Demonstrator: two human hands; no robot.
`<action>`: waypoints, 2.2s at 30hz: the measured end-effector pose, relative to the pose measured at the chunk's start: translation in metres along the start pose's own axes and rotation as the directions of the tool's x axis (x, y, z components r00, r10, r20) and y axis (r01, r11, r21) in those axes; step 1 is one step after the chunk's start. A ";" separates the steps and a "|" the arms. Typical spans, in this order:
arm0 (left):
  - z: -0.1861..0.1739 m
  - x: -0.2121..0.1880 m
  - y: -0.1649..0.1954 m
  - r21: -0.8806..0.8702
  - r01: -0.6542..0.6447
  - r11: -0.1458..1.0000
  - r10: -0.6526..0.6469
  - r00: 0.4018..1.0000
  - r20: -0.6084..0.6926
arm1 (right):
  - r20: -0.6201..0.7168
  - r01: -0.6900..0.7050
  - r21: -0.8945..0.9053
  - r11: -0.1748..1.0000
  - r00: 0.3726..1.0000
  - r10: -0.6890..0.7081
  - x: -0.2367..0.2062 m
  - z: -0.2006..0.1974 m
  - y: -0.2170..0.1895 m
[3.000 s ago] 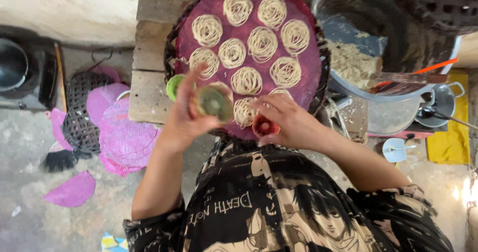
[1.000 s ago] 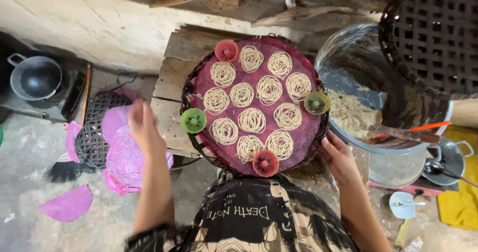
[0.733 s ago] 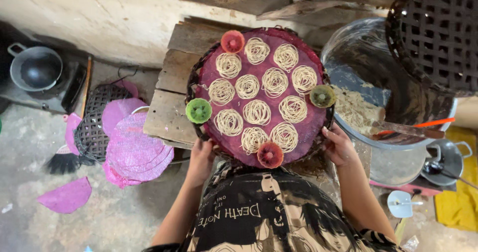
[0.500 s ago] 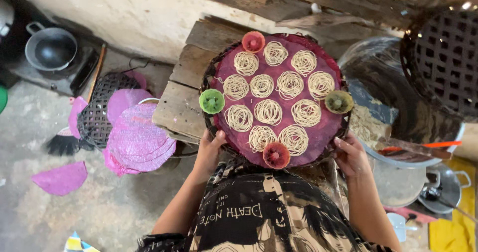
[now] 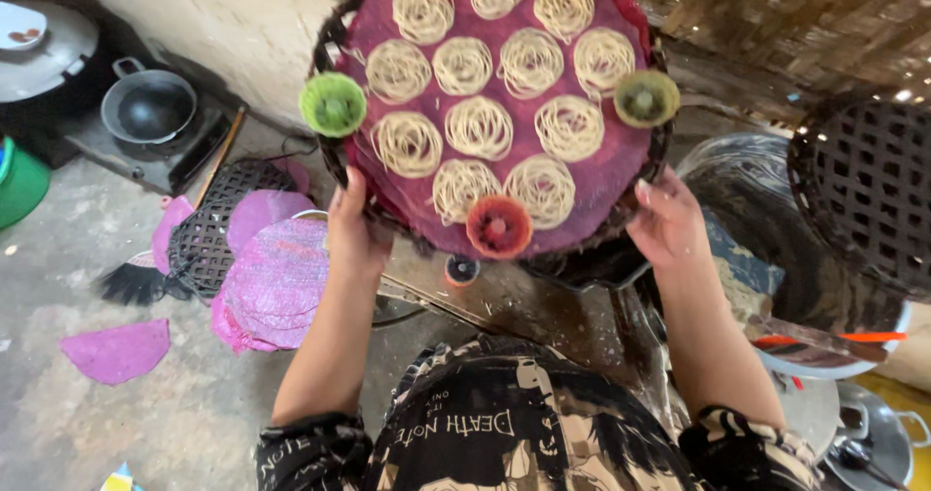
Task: The person presses dough through a manual noodle press, extruding noodle strands onto a round tray in nest shapes. They reload dough into the press, press more noodle nests, place small colored cups on the tray, and move filled trays aside to continue pressing.
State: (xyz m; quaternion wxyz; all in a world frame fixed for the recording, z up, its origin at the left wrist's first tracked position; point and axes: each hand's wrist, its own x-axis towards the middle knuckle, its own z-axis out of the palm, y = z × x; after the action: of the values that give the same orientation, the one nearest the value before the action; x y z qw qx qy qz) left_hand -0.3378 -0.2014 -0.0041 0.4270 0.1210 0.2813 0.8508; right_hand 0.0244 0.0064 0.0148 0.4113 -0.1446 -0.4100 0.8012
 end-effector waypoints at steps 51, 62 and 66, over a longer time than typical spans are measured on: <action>-0.129 0.150 0.078 -0.157 -0.030 0.987 0.031 1.000 0.004 | -0.116 0.039 0.195 0.980 0.993 -0.017 0.285 0.059 0.085; -0.154 0.130 0.072 -0.152 -0.076 0.985 0.054 0.988 -0.145 | -0.281 0.121 0.164 0.979 0.957 -0.071 0.293 0.036 0.055; -0.153 0.130 0.061 -0.153 -0.064 0.986 0.039 0.986 -0.161 | -0.345 0.071 0.126 0.990 0.938 -0.023 0.288 0.022 0.053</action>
State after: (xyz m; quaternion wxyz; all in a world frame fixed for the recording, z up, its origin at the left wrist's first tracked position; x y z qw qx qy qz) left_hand -0.5252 -0.1848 -0.0971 0.3895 0.0264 0.2429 0.8880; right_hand -0.1955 0.2010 0.0180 0.5045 -0.2436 -0.2797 0.7797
